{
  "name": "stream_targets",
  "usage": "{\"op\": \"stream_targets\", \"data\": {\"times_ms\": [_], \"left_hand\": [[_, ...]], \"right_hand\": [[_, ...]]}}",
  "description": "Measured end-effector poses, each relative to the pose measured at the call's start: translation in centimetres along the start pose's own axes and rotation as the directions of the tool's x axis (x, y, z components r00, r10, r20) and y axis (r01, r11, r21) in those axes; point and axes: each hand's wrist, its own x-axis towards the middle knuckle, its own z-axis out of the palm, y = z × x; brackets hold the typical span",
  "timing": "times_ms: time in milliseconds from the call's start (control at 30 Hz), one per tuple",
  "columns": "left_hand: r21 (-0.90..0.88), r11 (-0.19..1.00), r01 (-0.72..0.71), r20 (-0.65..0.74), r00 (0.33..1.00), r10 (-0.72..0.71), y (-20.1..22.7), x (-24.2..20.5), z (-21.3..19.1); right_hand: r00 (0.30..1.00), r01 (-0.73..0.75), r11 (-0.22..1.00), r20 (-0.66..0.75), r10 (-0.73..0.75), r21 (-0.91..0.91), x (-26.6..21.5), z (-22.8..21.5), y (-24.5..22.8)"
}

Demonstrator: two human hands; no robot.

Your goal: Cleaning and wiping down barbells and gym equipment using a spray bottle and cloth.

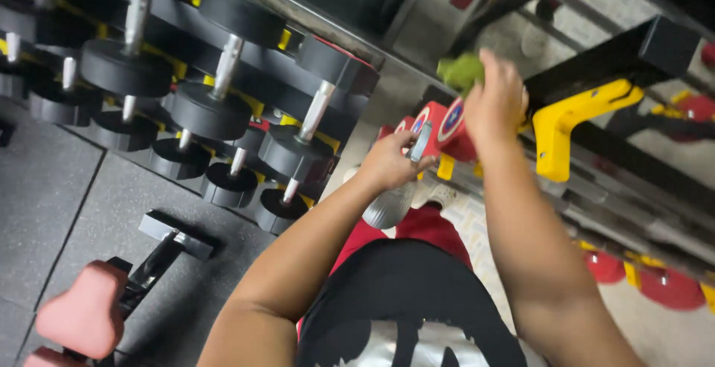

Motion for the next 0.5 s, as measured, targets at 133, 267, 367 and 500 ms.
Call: {"op": "stream_targets", "data": {"times_ms": [133, 267, 367, 500], "left_hand": [[-0.074, 0.992, 0.106, 0.127, 0.987, -0.096, 0.2, -0.2, -0.1], [-0.082, 0.996, -0.041, 0.049, 0.998, 0.045, -3.2, 2.3, 1.1], [-0.039, 0.986, -0.162, -0.033, 0.987, 0.16, -4.5, 2.7, 0.8], [-0.12, 0.993, -0.009, 0.008, 1.0, 0.01, -2.1, 1.5, -2.3]], "right_hand": [[0.945, -0.201, 0.975, 0.243, 0.219, -0.1, 2.8, -0.8, -2.0], [0.933, 0.251, 0.913, 0.33, -0.14, -0.321, -1.7, -3.9, -6.1], [0.878, 0.418, 0.855, 0.379, -0.293, -0.308, -3.3, -5.7, -7.2], [0.834, 0.462, 0.827, 0.475, -0.282, -0.32, 0.6, -2.5, -4.2]]}}
